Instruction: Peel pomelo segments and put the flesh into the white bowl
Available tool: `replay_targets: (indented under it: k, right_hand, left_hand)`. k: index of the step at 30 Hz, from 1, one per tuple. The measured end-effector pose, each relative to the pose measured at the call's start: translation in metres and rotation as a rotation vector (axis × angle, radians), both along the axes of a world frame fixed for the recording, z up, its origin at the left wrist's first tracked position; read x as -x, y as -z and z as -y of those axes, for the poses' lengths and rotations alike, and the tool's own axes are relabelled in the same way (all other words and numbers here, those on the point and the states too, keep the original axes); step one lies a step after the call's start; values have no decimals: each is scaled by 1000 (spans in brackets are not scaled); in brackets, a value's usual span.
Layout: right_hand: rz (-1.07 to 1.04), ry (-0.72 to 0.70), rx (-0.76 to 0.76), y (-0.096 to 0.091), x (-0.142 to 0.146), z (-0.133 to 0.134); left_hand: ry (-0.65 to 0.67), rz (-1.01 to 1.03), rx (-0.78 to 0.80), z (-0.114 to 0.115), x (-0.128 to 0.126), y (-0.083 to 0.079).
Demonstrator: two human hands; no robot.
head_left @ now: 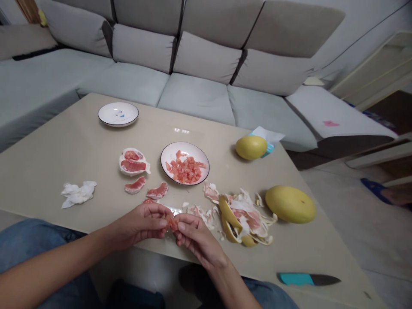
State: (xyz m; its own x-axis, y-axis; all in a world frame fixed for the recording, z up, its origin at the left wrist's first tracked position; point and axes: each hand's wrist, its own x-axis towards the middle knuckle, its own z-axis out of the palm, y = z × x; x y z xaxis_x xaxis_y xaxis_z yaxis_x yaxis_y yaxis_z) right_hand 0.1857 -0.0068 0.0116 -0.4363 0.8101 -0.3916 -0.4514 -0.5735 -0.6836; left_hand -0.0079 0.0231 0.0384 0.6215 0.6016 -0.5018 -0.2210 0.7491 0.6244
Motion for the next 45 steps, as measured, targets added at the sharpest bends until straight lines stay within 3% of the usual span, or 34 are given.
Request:
replay_targets:
  k: [10,13,18,22,28,32,35,39,45]
  right_hand:
    - [102,110,-79,-6,-5,-2]
    - [297,161,-232,-5,-4,0]
    - [729,215,-669,-8,4,7]
    - [828,207,-829,-12,9,10]
    - [733,220,-659,-6,14,13]
    - [506,189,-410,1,16,13]
    - [349,165,-303,5,16,11]
    - [334,139,-287,5,15,9]
    - [549,150,-373,0,15,10]
  left_hand:
    - [-47,36,-9,0,2,4]
    - [-37,69,-39,2,0,7]
    - [-65,16,-224,5,-7,21]
    - [-37,-100,-371,6,-7,25]
    - [-86,-207,-366,9,-11,17]
    - [-103,-185,-300,10,-15,14]
    - [-112,-160,-284,10,-16,13]
    - [-116,-144,-280,9,-14,14]
    - [-169,-247,-394,10,-13,19]
